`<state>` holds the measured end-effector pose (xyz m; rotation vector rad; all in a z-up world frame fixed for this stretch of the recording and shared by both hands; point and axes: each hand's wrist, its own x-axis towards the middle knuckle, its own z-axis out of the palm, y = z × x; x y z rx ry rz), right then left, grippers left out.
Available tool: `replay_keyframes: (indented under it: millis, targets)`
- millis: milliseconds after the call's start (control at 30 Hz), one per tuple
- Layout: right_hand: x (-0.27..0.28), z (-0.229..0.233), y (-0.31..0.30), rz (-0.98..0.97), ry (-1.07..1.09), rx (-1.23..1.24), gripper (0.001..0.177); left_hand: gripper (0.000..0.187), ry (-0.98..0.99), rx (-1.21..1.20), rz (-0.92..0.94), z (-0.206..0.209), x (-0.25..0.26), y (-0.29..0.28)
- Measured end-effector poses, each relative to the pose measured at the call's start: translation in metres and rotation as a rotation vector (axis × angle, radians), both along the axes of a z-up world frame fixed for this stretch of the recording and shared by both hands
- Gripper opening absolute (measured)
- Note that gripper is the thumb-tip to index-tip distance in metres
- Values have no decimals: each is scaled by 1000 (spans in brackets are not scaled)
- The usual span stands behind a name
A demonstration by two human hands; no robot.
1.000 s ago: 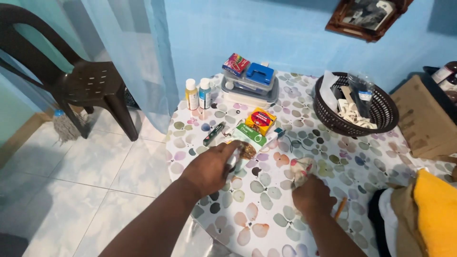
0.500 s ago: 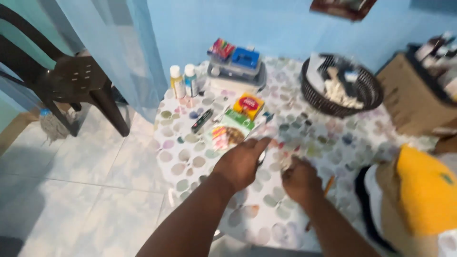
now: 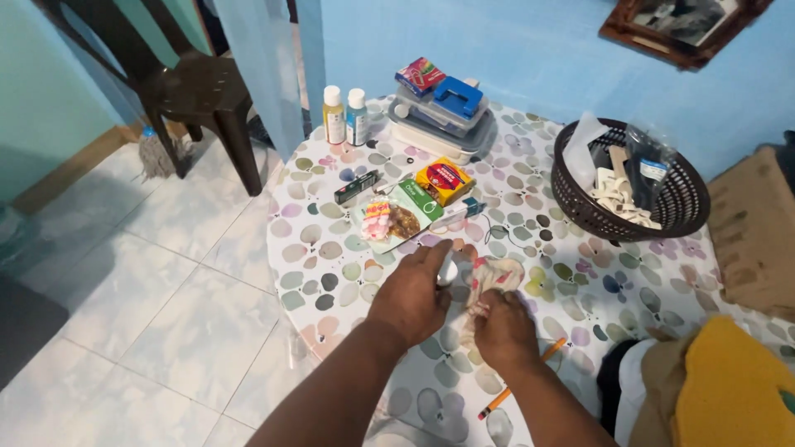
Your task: Cleaning and organizing various stationery items and desk supplies.
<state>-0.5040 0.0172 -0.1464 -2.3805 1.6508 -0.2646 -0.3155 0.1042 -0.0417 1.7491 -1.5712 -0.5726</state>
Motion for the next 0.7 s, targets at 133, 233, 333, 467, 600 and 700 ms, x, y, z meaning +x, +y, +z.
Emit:
replay_keyframes:
  millis: [133,233,333,467,600,700]
  targets:
    - [-5,-2,-14,-65,-177,-52,15,77,167,-56,153,-39,-6,-15]
    - [-4,-4,-31,-12,-533,-92,20,73,317,30,239,-50,-5,-21]
    - [5,27,-28,-291,-1021,248,14,60,221,109,187,-28,-6,-16]
    - [23,67,-18,-205,-1234,387,16,39,263,228,184,-18,-6,-17]
    - [45,79,-2,203,-709,204,29,30,145,255,184,-21,-11,-20]
    - [56,69,-5,86,-817,381,42,30,245,281,269,-33,-15,-23]
